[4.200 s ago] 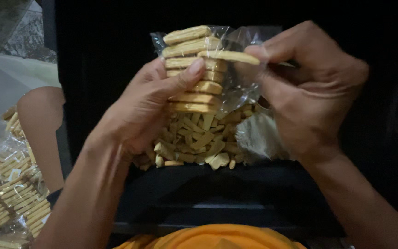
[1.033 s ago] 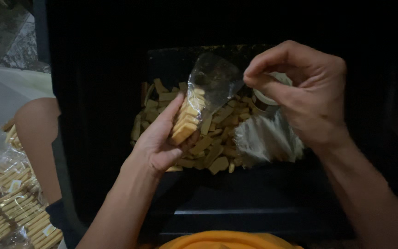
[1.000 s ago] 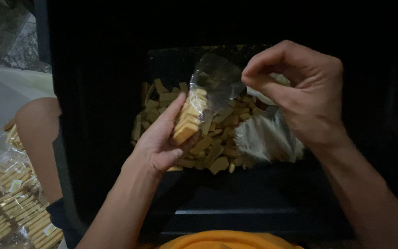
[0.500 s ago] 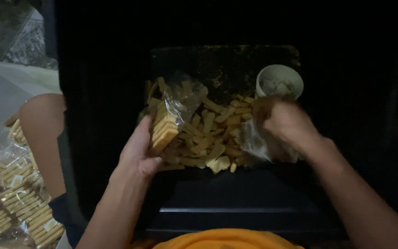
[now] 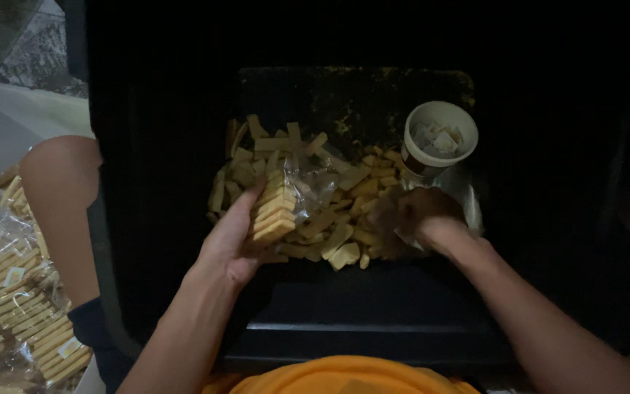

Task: The person packs rectangular snack biscuits into small clear plastic bags. They pick biscuits from a black bin, place them into bags, and set the filled bags aside. The process is repeated continuously.

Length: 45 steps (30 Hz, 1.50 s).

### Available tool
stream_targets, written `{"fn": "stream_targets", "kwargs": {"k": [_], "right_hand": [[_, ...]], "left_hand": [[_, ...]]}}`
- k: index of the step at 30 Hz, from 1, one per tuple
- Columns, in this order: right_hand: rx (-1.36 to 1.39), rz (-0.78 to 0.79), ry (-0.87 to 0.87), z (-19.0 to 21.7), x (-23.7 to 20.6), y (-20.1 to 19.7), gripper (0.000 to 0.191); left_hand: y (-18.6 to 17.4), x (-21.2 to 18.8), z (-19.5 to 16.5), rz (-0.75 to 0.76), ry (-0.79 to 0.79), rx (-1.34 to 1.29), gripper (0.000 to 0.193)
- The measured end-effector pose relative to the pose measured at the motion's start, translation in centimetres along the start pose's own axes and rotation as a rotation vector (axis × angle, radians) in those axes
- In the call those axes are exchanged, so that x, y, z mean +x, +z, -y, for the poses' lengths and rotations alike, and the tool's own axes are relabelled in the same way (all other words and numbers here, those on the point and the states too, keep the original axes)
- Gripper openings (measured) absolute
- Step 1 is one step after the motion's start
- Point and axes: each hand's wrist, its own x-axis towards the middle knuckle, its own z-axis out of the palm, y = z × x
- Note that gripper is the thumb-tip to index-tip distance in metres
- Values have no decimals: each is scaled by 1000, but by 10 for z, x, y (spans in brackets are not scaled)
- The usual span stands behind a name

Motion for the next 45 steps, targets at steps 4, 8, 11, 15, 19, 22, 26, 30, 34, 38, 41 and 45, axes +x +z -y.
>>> {"fn": "stream_targets", "kwargs": {"k": [4, 8, 11, 15, 19, 22, 26, 30, 34, 38, 41, 45], "right_hand": [[301, -82, 26, 16, -18, -28, 32], [1069, -333, 8, 42, -44, -69, 29], [1477, -373, -35, 69, -57, -84, 27], [1615, -115, 125, 96, -66, -81, 25], [1746, 85, 230, 111, -65, -65, 20], [1681, 110, 60, 117, -62, -51, 21], [1668, 74, 94, 120, -57, -46, 30], [1753, -3, 24, 117, -61, -54, 36], [1713, 57, 28, 113, -67, -61, 67], [1419, -129, -248, 112, -59, -64, 39], [1597, -231, -168, 105, -50, -69, 37], [1573, -123, -214, 98, -48, -76, 30]], "left_hand": [[-2, 0, 4, -29, 34, 68, 54], [-1, 1, 8, 40, 260, 214, 56], [2, 4, 11, 23, 336, 267, 58], [3, 7, 15, 36, 420, 310, 63], [4, 8, 19, 97, 464, 358, 69], [6, 8, 21, 148, 477, 367, 71], [7, 8, 21, 139, 400, 381, 67], [8, 7, 20, 199, 360, 274, 66], [9, 3, 17, 157, 266, 137, 64], [9, 2, 16, 58, 177, 132, 66], [8, 5, 17, 254, 299, -32, 74], [3, 8, 18, 229, 272, 40, 73]]}}
